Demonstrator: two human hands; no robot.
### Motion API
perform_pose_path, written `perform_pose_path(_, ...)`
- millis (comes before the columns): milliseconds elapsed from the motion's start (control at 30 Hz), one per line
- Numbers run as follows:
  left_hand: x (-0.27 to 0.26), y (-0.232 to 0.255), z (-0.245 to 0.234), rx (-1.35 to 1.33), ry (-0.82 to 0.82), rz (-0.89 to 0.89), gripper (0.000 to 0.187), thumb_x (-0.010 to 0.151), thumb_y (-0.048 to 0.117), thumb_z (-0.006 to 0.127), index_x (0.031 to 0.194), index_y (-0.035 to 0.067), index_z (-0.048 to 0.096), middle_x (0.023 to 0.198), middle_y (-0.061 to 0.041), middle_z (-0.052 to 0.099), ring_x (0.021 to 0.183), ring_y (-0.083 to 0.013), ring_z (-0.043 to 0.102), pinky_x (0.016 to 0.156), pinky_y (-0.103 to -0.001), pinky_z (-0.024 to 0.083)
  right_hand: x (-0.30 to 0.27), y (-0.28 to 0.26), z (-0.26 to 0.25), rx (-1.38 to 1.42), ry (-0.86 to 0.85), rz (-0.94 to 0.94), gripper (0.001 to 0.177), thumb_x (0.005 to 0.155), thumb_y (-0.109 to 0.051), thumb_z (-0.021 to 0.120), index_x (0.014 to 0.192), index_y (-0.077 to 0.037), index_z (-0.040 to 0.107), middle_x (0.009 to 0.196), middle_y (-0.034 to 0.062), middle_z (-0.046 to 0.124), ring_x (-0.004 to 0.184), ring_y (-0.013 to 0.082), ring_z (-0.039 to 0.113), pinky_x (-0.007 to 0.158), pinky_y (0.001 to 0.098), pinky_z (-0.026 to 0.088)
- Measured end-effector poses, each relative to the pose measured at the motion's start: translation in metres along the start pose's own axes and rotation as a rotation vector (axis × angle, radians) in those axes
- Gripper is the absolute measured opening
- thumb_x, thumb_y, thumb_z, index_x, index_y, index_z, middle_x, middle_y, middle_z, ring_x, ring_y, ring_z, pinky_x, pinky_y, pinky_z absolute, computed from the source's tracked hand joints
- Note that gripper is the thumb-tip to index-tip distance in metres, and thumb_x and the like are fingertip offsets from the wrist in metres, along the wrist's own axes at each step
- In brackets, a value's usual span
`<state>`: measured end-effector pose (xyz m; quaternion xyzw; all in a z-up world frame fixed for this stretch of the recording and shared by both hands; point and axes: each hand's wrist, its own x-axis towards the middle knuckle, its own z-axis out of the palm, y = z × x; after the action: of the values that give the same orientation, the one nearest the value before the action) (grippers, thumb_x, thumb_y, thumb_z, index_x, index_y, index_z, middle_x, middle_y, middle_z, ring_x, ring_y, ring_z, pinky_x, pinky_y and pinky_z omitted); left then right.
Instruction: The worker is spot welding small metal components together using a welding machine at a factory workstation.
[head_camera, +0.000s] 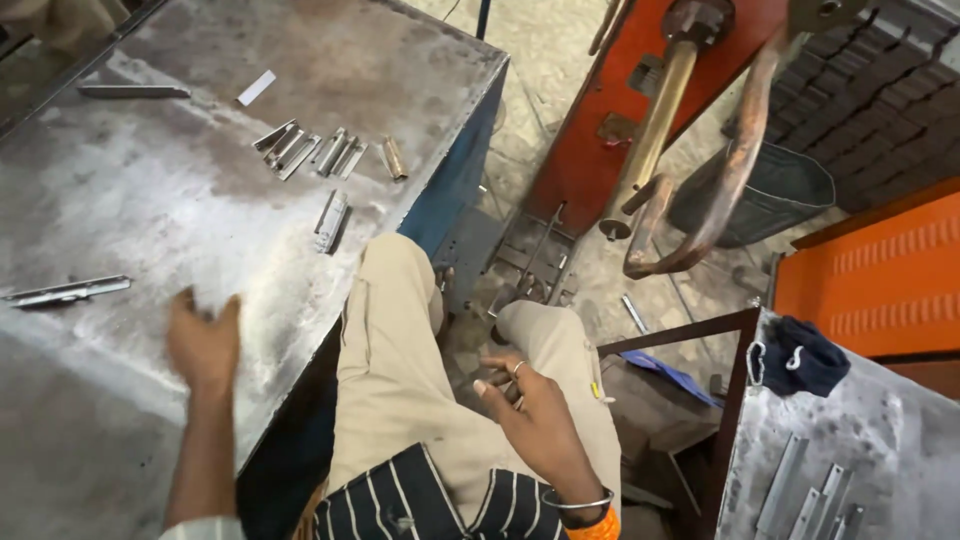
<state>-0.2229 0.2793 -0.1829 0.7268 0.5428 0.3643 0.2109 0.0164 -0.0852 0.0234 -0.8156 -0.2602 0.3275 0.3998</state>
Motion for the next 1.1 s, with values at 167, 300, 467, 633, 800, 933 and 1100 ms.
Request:
perform_pose_path(167,-0.016,0.068,-0.035,0.074,0.132,0.13,0.053,0.094,0.009,0.083,0.135,-0.011,0.056,0.126,-0.025,0.067,0.112,-0.037,0.066,0.096,-0.046,0.05,0.004,0.017,-0.005,0.054,0.059,-0.128,0.033,0.09,-0.018,0.074,0.119,-0.004,0.069,0.075,0.0048,0.071,0.062,0.0091,0.06,0.056,0.0273,0.048)
perform_pose_path(300,-0.035,0.156,-0.001,-0.184,-0.076,0.15,0.032,0.1,0.005,0.076,0.128,-0.004,0.065,0.12,-0.018,0.07,0.106,-0.0293,0.069,0.095,-0.042,0.052,0.007,0.047,-0.021,0.091,0.136,-0.049,0.032,0.09,-0.015,0.072,0.12,-0.005,0.068,0.077,0.0043,0.073,0.058,0.0098,0.064,0.056,0.027,0.052)
perform_pose_path(467,-0.116,0.29,0.049,-0.539,-0.548,0.236,0.019,0.099,0.007,0.07,0.116,-0.002,0.072,0.108,-0.014,0.075,0.101,-0.0189,0.07,0.093,-0.032,0.053,-0.003,0.131,-0.065,0.102,0.466,0.099,0.021,0.089,-0.013,0.073,0.107,-0.002,0.074,0.076,0.0043,0.074,0.058,0.009,0.065,0.055,0.0275,0.054)
perform_pose_path(633,-0.21,0.369,0.052,-0.603,-1.054,0.209,0.015,0.097,0.011,0.07,0.106,0.0,0.075,0.096,-0.008,0.078,0.089,-0.0136,0.069,0.082,-0.028,0.054,-0.052,0.251,-0.115,0.074,0.883,0.362,0.014,0.088,-0.013,0.077,0.094,0.0,0.078,0.075,0.0076,0.076,0.059,0.0103,0.065,0.053,0.0286,0.051)
perform_pose_path(800,-0.262,0.382,0.054,-0.786,-1.448,0.132,0.016,0.097,0.007,0.062,0.107,-0.002,0.071,0.095,-0.007,0.079,0.089,-0.0125,0.075,0.083,-0.027,0.058,-0.101,0.338,-0.159,-0.257,1.303,0.507,0.014,0.085,-0.018,0.08,0.094,-0.008,0.078,0.089,0.0101,0.077,0.081,0.0257,0.073,0.074,0.0391,0.055)
perform_pose_path(933,-0.268,0.378,0.058,-0.758,-1.53,0.065,0.018,0.098,0.009,0.061,0.108,-0.002,0.07,0.095,-0.008,0.079,0.09,-0.014,0.075,0.083,-0.028,0.058,-0.104,0.353,-0.183,-0.445,1.461,0.493,0.023,0.08,-0.017,0.081,0.098,-0.006,0.074,0.095,0.0133,0.074,0.087,0.031,0.07,0.075,0.0428,0.054)
perform_pose_path(1100,-0.263,0.373,0.068,-0.722,-1.461,0.025,0.018,0.101,0.012,0.058,0.104,-0.003,0.068,0.096,-0.01,0.078,0.089,-0.0154,0.074,0.083,-0.028,0.056,-0.098,0.389,-0.202,-0.308,1.236,0.79,0.018,0.08,-0.023,0.083,0.09,-0.009,0.079,0.089,0.0132,0.076,0.085,0.0339,0.073,0.077,0.0448,0.056)
